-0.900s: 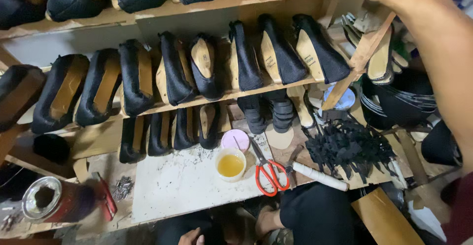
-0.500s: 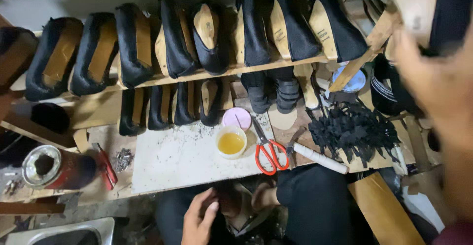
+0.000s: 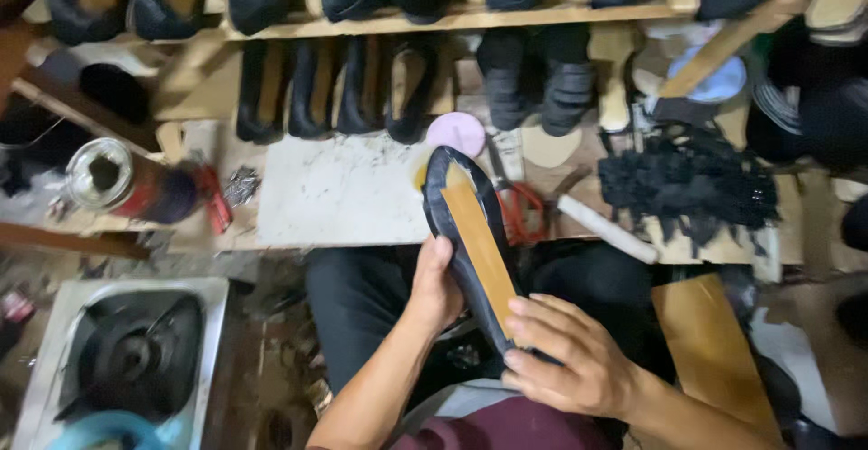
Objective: The person repeatedly applies a yellow liquid to the insole of black shoes using their fingers, then places each shoe on a shelf. The person handles multiple shoes one at a time, dipping fingers into a small container and spreading the liquid across the insole surface.
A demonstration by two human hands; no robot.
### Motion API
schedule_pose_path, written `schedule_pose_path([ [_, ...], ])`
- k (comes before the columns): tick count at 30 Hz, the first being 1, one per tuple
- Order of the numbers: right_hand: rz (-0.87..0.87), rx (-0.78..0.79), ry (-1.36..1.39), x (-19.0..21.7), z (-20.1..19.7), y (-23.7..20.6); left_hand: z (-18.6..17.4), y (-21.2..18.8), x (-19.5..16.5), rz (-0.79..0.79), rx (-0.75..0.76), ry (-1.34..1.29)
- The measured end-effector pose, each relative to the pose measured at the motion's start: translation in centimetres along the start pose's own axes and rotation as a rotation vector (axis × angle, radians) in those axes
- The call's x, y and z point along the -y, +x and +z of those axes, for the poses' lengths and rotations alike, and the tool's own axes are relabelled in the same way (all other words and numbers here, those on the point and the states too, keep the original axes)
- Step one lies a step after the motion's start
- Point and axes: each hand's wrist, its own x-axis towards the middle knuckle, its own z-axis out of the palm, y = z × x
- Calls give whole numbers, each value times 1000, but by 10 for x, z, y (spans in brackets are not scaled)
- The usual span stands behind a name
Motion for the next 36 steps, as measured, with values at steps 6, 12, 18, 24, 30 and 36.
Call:
schedule_pose_path([
  [6,475,-40,279,-17,11,7,-3,-36,-32,-24,-6,109],
  [12,648,69,283,-54,42,36,-57,-52,-20,3,-10,188],
  [18,586,110,317,-70,65,69,-71,-64,-30,-82,-189,29],
  [24,639,84,574,-44,92,81,-56,-67,-53,59,-171,360],
  [30,590,76,519,-34,96,77,-55,-74,-55,8,-118,374],
  [36,578,77,494,-41,89,77,-68,-72,-33,-15,-126,159],
])
